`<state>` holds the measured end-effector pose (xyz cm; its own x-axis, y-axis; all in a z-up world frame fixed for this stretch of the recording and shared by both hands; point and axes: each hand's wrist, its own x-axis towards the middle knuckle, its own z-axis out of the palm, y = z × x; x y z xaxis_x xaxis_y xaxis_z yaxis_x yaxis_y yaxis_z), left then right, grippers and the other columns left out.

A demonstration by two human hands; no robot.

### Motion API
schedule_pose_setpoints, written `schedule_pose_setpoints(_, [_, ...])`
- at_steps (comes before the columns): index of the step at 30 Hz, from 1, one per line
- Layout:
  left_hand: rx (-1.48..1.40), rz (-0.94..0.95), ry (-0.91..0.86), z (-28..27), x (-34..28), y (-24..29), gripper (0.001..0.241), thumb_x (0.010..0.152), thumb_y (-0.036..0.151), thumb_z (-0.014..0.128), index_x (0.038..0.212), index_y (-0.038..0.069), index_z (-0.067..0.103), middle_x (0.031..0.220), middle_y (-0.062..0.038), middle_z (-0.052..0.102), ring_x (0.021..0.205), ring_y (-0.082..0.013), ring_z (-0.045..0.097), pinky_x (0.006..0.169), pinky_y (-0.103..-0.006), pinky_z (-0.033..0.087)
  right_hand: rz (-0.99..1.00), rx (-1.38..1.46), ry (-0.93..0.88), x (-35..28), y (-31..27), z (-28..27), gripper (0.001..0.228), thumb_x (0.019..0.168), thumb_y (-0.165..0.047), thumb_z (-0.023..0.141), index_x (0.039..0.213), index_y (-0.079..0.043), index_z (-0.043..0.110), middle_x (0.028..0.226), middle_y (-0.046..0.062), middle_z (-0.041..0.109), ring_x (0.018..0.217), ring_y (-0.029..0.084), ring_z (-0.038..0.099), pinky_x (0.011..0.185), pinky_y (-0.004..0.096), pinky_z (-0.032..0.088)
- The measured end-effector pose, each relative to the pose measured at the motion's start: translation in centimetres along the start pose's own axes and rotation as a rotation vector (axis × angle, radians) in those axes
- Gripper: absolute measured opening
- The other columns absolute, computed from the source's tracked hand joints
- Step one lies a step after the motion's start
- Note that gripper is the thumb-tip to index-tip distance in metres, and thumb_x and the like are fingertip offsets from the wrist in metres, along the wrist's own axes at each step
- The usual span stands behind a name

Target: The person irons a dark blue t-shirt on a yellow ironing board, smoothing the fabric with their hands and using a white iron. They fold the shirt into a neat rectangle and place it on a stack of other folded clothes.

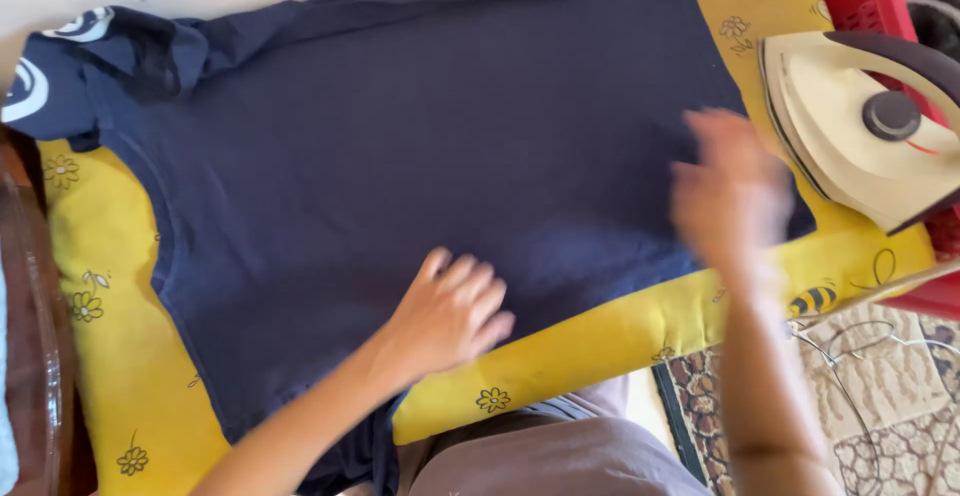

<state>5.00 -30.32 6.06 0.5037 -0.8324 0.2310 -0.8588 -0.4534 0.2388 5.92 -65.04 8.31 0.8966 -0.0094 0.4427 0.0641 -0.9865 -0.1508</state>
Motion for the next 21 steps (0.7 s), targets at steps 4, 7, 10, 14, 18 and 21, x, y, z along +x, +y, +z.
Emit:
schedule_pose_setpoints(4, [-0.073, -0.026, -0.025, 3.8, 4.2, -1.7, 0.061, 0.098, 0.049, 0.059, 0.143, 0.008, 0.056, 0.148, -0.023, 0.053, 0.143, -0.0423, 0.044, 0.110, -0.0698, 0.030, -0.255, 0.314, -0.028, 2.3, -7.5, 9.1, 0.055, 0.103, -0.025, 0.066, 0.153, -0.006, 0.052, 0.157, 0.022, 0.047, 0.149, 0.042, 0.035, 0.121, 0.051, 0.028])
schedule_pose_setpoints(7, [-0.050, -0.001, -0.197, 4.5, 4.5, -1.5, 0.077, 0.098, 0.058, 0.051, 0.161, 0.015, 0.036, 0.163, -0.023, 0.037, 0.154, -0.0449, 0.025, 0.112, -0.0817, 0.008, -0.278, 0.164, -0.228, 2.7, -5.2, 12.0, 0.076, 0.100, -0.044, 0.061, 0.158, 0.001, 0.040, 0.158, 0.027, 0.046, 0.149, 0.041, 0.039, 0.119, 0.060, 0.028])
schedule_pose_setpoints(10, [-0.053, 0.019, -0.157, 5.4, 4.1, -1.9, 0.078, 0.098, 0.057, 0.053, 0.163, 0.019, 0.033, 0.169, -0.020, 0.027, 0.156, -0.0429, 0.022, 0.113, -0.0807, 0.011, -0.242, -0.140, -0.073, 2.6, 2.1, 11.0, 0.072, 0.102, -0.057, 0.058, 0.153, -0.006, 0.055, 0.153, 0.023, 0.053, 0.138, 0.045, 0.048, 0.109, 0.061, 0.034])
schedule_pose_setpoints(14, [-0.001, 0.035, -0.223, 5.9, 4.2, -2.0, 0.080, 0.100, 0.062, 0.049, 0.165, 0.022, 0.025, 0.172, -0.017, 0.016, 0.158, -0.0407, 0.012, 0.112, -0.0824, 0.009, 0.204, -0.203, -0.258, 0.8, 2.6, 8.0, 0.085, 0.105, -0.054, 0.049, 0.162, 0.006, 0.030, 0.161, 0.032, 0.034, 0.152, 0.042, 0.027, 0.117, 0.066, 0.022])
schedule_pose_setpoints(18, [0.009, 0.048, -0.240, 6.0, 4.2, -2.1, 0.079, 0.101, 0.061, 0.047, 0.165, 0.022, 0.024, 0.173, -0.017, 0.013, 0.158, -0.0409, 0.011, 0.111, -0.0828, 0.010, -0.049, -0.076, -0.238, -4.9, -1.0, 7.6, 0.085, 0.094, -0.056, 0.059, 0.161, -0.007, 0.042, 0.164, 0.018, 0.042, 0.154, 0.034, 0.033, 0.120, 0.061, 0.021])
schedule_pose_setpoints(21, [0.007, 0.055, -0.235, 5.6, 3.8, -1.8, 0.077, 0.101, 0.061, 0.045, 0.165, 0.022, 0.025, 0.172, -0.016, 0.015, 0.158, -0.0406, 0.012, 0.112, -0.0815, 0.011, 0.009, -0.181, -0.018, -7.8, 4.7, 6.2, 0.078, 0.103, -0.045, 0.064, 0.162, 0.002, 0.043, 0.163, 0.027, 0.042, 0.151, 0.041, 0.033, 0.115, 0.061, 0.024])
